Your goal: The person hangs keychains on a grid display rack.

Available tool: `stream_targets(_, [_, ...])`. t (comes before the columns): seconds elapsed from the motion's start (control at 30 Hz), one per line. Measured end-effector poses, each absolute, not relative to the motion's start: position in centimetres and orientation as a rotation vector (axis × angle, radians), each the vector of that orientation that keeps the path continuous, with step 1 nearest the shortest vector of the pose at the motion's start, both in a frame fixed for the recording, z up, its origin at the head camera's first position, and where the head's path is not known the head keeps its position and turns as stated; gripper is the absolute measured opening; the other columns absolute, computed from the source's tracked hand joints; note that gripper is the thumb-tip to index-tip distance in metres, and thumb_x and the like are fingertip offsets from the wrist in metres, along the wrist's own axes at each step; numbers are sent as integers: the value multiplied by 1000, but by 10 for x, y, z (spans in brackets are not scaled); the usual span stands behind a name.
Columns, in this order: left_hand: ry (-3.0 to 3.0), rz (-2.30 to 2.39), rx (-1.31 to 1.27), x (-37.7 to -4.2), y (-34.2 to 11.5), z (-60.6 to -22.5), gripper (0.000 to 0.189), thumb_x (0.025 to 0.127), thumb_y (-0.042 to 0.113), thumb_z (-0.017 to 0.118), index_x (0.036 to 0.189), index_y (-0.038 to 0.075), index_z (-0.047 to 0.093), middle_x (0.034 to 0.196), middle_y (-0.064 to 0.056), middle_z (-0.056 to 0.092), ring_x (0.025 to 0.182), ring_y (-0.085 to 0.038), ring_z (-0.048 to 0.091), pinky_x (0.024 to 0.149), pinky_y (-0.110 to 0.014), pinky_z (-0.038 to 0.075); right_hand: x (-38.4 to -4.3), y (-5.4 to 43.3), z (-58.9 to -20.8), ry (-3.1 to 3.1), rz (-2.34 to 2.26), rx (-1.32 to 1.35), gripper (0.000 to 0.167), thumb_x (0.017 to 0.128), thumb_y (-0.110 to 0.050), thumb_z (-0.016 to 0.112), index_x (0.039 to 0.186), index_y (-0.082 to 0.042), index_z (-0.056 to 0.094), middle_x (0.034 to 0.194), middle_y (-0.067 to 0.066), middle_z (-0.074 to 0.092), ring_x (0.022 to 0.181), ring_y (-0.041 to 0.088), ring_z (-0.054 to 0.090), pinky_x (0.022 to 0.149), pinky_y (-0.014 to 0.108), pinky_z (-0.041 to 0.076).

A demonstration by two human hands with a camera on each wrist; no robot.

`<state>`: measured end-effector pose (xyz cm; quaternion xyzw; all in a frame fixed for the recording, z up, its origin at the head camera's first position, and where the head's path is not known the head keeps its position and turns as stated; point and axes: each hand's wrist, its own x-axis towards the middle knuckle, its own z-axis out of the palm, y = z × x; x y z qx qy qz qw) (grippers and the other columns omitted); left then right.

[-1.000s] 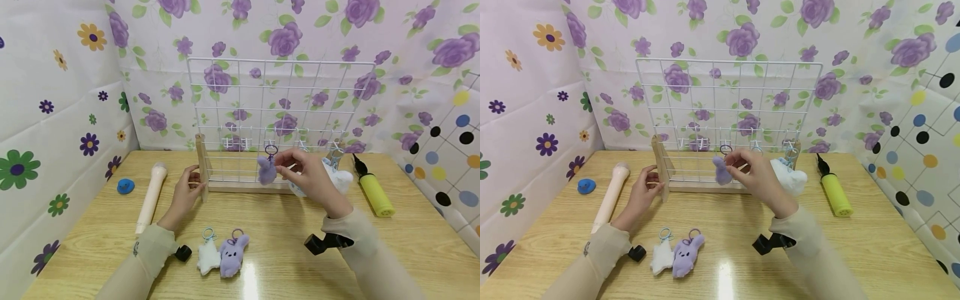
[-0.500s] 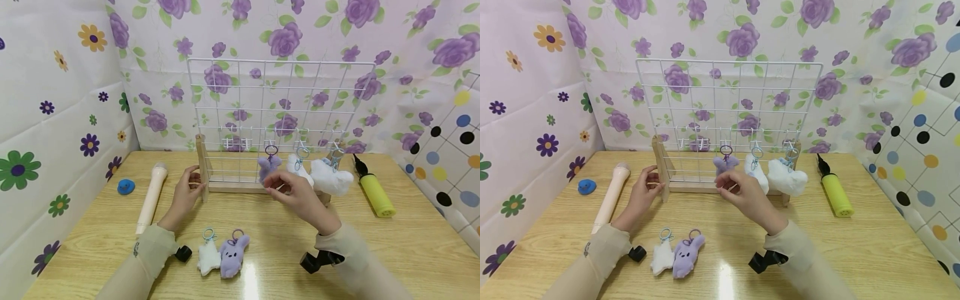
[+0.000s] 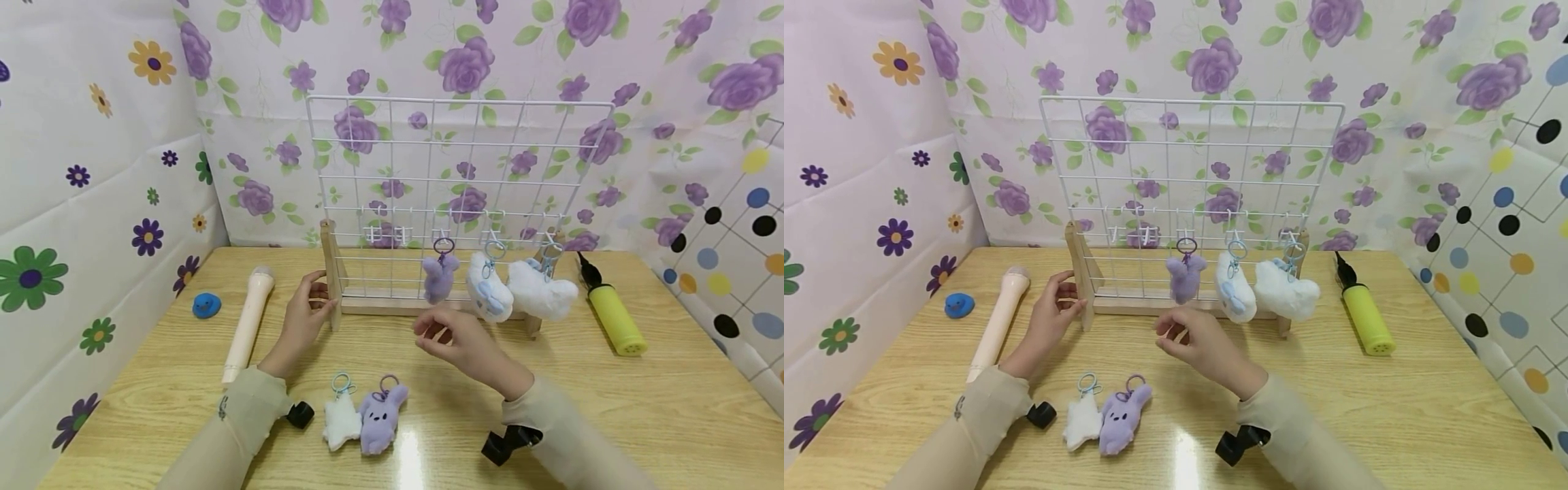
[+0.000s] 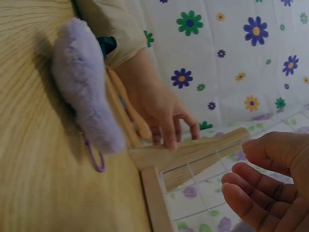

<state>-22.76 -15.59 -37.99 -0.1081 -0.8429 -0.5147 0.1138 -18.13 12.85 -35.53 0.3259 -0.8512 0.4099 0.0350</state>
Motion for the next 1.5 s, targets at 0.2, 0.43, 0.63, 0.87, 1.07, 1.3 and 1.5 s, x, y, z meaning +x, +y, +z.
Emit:
stream_targets(0.2, [-2464,-1507,-316,-226,-155,-377,53,92,-3,60,140,-5,36,118,-29,54,106,-40,55,89,-45,49,-183,121,-373,-2685,1297,1077,13,90,-10,67,102,-5,66,98,12,69,82,9,63,68,22,53])
stream_targets(0.43, [-2462,-1493,-323,-225,-155,-379,53,91,-4,60,139,-6,36,117,-30,54,105,-40,55,88,-43,50,-185,113,-390,-2766,1265,1115,16,88,-6,68,102,-1,65,99,12,68,83,10,63,70,19,53])
stream_targets(0.63, [-2460,-1501,-307,-228,-155,-380,54,91,-5,59,140,-6,36,117,-30,54,105,-40,56,89,-47,49,-188,107,-398,-2812,1266,1165,17,87,-4,68,104,-1,65,98,12,67,83,10,62,70,18,52])
stream_targets(0.87, [-2454,-1509,-300,-250,-164,-409,57,92,1,61,143,2,36,120,-26,54,108,-36,56,90,-42,50,-188,100,-403,-2867,1217,1207,20,85,-6,71,104,-3,66,94,7,67,82,11,62,72,19,53])
stream_targets(1.07, [-2436,-1508,-319,-253,-167,-414,57,91,3,64,141,5,38,118,-22,56,105,-32,57,86,-33,51,-186,96,-408,-2915,1166,1231,22,84,-7,72,106,-5,67,95,5,65,83,12,60,73,20,52])
stream_targets(1.3, [-2442,-1491,-319,-253,-166,-413,56,91,3,63,142,4,38,118,-22,56,105,-32,57,86,-33,51,-185,94,-410,-2959,1043,1237,20,86,-12,72,105,-8,68,95,2,61,81,9,57,73,17,49])
stream_targets(1.5, [-2438,-1497,-333,-253,-167,-413,55,92,5,62,142,3,38,119,-24,56,107,-34,57,89,-40,51,-186,91,-412,-2969,999,1226,17,86,-12,72,103,-8,69,93,1,59,80,7,56,72,17,49])
